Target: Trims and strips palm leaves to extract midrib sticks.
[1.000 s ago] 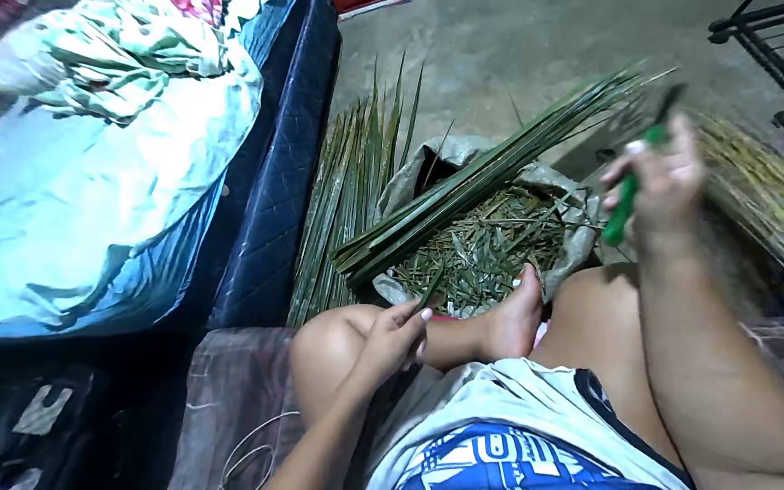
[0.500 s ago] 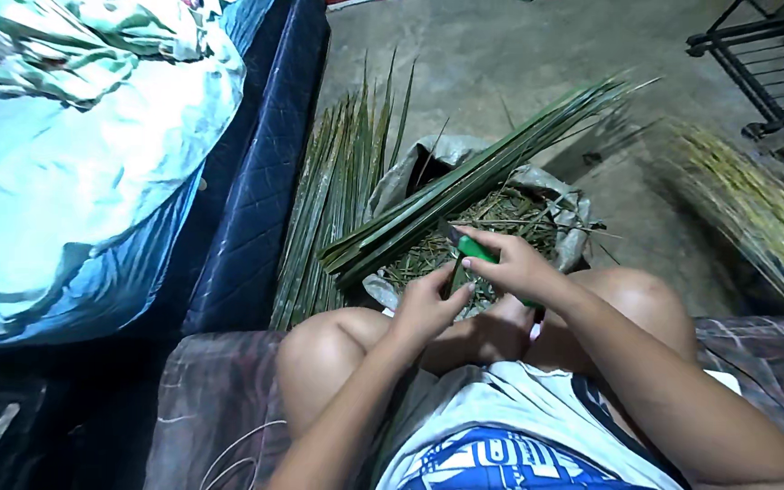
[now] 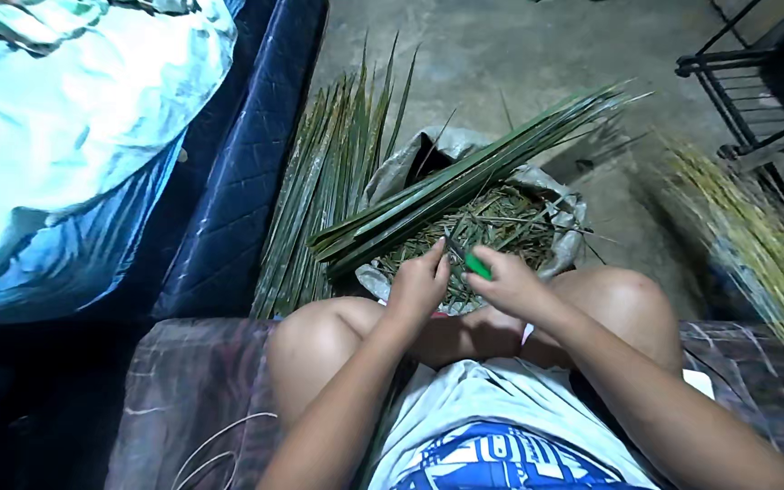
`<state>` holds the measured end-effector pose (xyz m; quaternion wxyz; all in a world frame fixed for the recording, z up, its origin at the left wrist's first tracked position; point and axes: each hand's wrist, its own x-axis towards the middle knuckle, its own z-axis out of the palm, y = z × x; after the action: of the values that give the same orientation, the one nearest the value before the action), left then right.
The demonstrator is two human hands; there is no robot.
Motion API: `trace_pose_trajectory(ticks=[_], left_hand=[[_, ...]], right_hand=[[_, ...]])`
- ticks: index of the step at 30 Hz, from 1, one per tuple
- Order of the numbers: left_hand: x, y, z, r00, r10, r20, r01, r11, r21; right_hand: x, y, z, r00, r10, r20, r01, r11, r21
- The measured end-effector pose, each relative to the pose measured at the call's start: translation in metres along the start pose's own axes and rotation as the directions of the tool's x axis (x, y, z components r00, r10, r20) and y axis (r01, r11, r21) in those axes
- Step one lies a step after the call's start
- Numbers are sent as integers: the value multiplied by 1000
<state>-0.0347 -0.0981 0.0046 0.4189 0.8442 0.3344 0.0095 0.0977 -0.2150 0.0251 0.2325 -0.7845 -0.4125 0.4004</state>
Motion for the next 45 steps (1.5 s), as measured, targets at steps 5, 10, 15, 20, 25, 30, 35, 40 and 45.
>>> trace_pose_trajectory(ticks=[5, 10, 15, 20, 25, 30, 35, 40, 45], left_hand=[[0, -3, 6, 1000, 0, -26, 2, 997, 82], [0, -1, 13, 999, -38, 19, 34, 987, 154], [3, -5, 13, 998, -58, 9, 57, 992, 113], [9, -5, 11, 993, -116, 30, 111, 987, 115], [8, -8, 14, 995, -97, 17, 94, 986, 136], [8, -6, 14, 993, -103, 49, 93, 981, 168], [6, -7, 16, 996, -84, 22, 79, 982, 170], [7, -8, 15, 996, -91, 26, 86, 985, 152], [6, -12, 17, 997, -80, 4, 78, 984, 162]], right_hand=[[3, -15, 20, 993, 111, 33, -105, 983, -150], [30, -2, 13, 959, 210, -189, -258, 925, -279], [41, 20, -9, 946, 207, -249, -239, 965, -106], [17, 0, 23, 988, 114, 104, -109, 993, -49], [24, -3, 25, 983, 175, 52, -160, 962, -220], [41, 8, 14, 958, 246, -146, -276, 928, -250], [51, 28, -7, 931, 278, -236, -305, 948, -86], [24, 6, 20, 985, 123, 118, -124, 992, 5], [29, 3, 29, 981, 165, 101, -153, 981, -123]])
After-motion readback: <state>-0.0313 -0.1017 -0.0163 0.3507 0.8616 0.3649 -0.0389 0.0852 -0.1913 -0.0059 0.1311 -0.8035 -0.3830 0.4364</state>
